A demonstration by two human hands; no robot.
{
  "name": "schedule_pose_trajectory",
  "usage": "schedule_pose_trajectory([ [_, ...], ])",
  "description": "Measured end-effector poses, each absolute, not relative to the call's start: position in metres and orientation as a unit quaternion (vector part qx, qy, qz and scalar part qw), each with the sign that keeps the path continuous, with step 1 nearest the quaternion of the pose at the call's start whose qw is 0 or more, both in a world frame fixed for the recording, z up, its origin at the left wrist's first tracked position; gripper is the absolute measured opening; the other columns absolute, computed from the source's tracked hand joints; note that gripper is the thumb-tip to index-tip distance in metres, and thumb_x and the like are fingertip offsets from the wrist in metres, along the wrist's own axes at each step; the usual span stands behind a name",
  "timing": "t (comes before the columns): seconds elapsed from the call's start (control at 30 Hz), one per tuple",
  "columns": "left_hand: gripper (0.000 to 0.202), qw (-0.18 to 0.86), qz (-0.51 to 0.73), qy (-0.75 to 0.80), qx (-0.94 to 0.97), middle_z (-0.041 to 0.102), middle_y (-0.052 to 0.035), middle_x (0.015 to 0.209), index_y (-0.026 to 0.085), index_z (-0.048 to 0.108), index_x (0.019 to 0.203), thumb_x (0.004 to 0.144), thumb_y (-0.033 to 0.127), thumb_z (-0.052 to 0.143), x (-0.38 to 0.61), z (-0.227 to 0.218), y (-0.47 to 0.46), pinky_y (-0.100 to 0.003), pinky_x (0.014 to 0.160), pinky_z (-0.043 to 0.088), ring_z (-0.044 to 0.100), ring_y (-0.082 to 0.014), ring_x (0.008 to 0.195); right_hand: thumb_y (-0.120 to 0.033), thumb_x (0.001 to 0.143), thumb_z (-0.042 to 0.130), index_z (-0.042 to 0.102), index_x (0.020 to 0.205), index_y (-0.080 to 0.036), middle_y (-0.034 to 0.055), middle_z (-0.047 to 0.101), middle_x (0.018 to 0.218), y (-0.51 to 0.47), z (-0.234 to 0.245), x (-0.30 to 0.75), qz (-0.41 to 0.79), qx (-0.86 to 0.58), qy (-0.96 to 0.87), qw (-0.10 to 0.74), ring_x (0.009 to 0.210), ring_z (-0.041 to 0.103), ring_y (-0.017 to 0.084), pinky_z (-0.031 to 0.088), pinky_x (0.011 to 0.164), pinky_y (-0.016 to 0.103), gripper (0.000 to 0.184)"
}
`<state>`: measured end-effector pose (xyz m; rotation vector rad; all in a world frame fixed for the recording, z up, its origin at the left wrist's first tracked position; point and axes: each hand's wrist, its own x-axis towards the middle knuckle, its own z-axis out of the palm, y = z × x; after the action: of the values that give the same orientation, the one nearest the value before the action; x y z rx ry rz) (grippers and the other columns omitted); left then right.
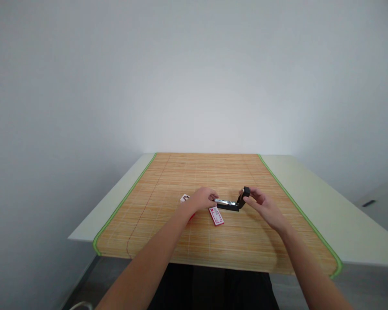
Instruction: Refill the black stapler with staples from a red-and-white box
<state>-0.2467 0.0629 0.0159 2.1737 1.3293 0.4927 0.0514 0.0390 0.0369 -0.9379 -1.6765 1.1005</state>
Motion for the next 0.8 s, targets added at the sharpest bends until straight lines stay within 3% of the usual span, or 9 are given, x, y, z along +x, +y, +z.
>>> schedule_pose_trajectory([
  [0.13, 0.037, 0.267, 0.185, 0.497, 0.805, 0.078, -0.0059, 0.098, 0.020, 0.077, 0.115, 0.078, 0.023, 0.074, -0.247, 0.015, 0.061, -0.027, 0.076, 0.053, 0.072, -0.0198, 0.088, -0.062, 0.081, 0.077, 0.071, 0.111, -0.024, 0.0111, 0.072, 0.118, 0.035, 0.029, 0.089, 0.432, -0.426, -0.665, 0.435, 0.114, 0.065, 0.031, 0.048, 0.108, 0.050, 0.050],
  [0.27, 0.037, 0.259, 0.187, 0.498, 0.806, 0.078, -0.0051, 0.097, 0.021, 0.077, 0.115, 0.078, 0.023, 0.073, -0.247, 0.016, 0.059, -0.027, 0.075, 0.052, 0.071, -0.0197, 0.087, -0.064, 0.074, 0.081, 0.074, 0.104, -0.022, 0.0124, 0.075, 0.105, 0.032, 0.016, 0.109, 0.451, -0.474, -0.644, 0.396, 0.102, 0.069, 0.034, 0.055, 0.095, 0.051, 0.052],
  [0.47, 0.031, 0.237, 0.178, 0.500, 0.814, 0.077, -0.0039, 0.094, 0.021, 0.078, 0.109, 0.078, 0.024, 0.073, -0.248, 0.019, 0.053, -0.025, 0.071, 0.049, 0.070, -0.0183, 0.084, -0.060, 0.074, 0.081, 0.077, 0.105, -0.023, 0.0102, 0.077, 0.104, 0.036, 0.014, 0.111, 0.408, -0.515, -0.660, 0.364, 0.091, 0.072, 0.032, 0.058, 0.081, 0.045, 0.048],
  [0.63, 0.026, 0.201, 0.161, 0.507, 0.823, 0.076, -0.0034, 0.090, 0.023, 0.080, 0.102, 0.077, 0.023, 0.075, -0.251, 0.028, 0.046, -0.027, 0.073, 0.049, 0.068, -0.0201, 0.082, -0.058, 0.081, 0.073, 0.072, 0.123, -0.023, 0.0091, 0.076, 0.104, 0.034, 0.011, 0.106, 0.386, -0.511, -0.683, 0.351, 0.087, 0.071, 0.030, 0.058, 0.079, 0.044, 0.055],
  [0.8, 0.023, 0.147, 0.168, 0.518, 0.825, 0.074, -0.0074, 0.103, 0.024, 0.077, 0.102, 0.080, 0.023, 0.073, -0.250, 0.045, 0.023, -0.037, 0.093, 0.048, 0.064, -0.0276, 0.103, -0.056, 0.084, 0.069, 0.056, 0.146, -0.025, 0.0083, 0.072, 0.108, 0.021, 0.003, 0.098, 0.320, -0.534, -0.684, 0.382, 0.089, 0.068, 0.028, 0.057, 0.076, 0.043, 0.070],
])
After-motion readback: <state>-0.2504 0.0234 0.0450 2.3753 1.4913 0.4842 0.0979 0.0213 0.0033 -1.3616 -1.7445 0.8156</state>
